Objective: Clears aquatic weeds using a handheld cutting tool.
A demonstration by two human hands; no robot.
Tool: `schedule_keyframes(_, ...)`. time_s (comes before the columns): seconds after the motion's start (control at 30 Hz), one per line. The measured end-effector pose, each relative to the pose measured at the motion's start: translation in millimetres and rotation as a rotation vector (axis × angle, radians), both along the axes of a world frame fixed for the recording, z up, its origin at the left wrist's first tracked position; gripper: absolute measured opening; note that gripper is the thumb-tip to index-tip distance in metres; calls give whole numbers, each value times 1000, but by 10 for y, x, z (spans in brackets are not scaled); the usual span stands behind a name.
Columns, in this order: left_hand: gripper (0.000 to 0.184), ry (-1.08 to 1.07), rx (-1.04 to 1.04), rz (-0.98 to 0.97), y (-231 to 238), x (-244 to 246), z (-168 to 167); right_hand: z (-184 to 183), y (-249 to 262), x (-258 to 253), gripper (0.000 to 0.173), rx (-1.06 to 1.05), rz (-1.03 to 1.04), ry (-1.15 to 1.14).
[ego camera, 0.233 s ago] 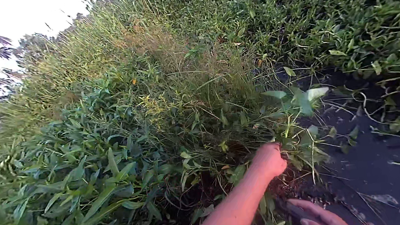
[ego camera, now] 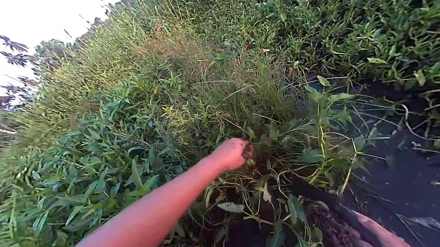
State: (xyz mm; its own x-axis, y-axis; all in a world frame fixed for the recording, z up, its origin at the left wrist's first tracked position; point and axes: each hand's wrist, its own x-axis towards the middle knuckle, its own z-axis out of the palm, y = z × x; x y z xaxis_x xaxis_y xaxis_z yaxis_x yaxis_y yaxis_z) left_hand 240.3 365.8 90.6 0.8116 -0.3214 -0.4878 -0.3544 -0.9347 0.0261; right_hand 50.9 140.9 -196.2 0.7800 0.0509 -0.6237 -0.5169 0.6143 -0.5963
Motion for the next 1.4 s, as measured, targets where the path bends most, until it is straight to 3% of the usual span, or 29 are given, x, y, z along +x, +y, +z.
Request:
schedule_keyframes(0.07, 21, 77, 1, -198, 682, 434, -487, 100, -223, 94, 41, -15, 90, 8)
schedule_keyframes(0.13, 25, 196, 32, -182, 918, 455, -712, 337, -414, 255, 42, -107, 246, -18)
schedule_keyframes(0.27, 31, 242, -93, -34, 890, 256, -1428, 1115, -719, 619, 40, -418, 630, -156)
schedule_keyframes(0.43, 35, 240, -44, 223, 722, 164, -2547, 2066, -708, 834, 41, -712, 996, -198)
schedule_keyframes(0.5, 40, 178, -57, 231, 753, 217, -2888, 2189, -547, 857, 41, -776, 1072, -190)
schedule_keyframes(0.6, 40, 104, -152, 185, 807, 370, -3197, 2064, -209, 900, 41, -804, 1109, -222)
schedule_keyframes(0.77, 36, 258, -274, 83, 812, 596, -3312, 1628, 387, 1015, 45, -845, 1119, -262)
schedule_keyframes(0.93, 32, 274, -385, 220, 845, 588, -3374, 1349, 697, 877, 45, -902, 1045, -283)
schedule_keyframes(1.03, 28, 104, -538, 347, 927, 497, -3483, 1368, 718, 793, 46, -879, 993, -287)
schedule_keyframes(1.1, 21, -104, -792, 546, 1001, 440, -3554, 1407, 704, 763, 46, -866, 978, -297)
schedule_keyframes(1.17, 21, -260, -1015, 766, 1103, 467, -3437, 1416, 701, 763, 46, -857, 948, -321)
schedule_keyframes(1.23, 23, -294, -1108, 878, 1305, 508, -3213, 1376, 730, 798, 46, -872, 905, -365)
schedule_keyframes(1.33, 38, -204, -1049, 984, 1636, 498, -2917, 1271, 831, 970, 48, -911, 874, -368)
schedule_keyframes(1.4, 42, -61, -908, 949, 1790, 422, -2837, 1136, 957, 1088, 50, -942, 848, -291)
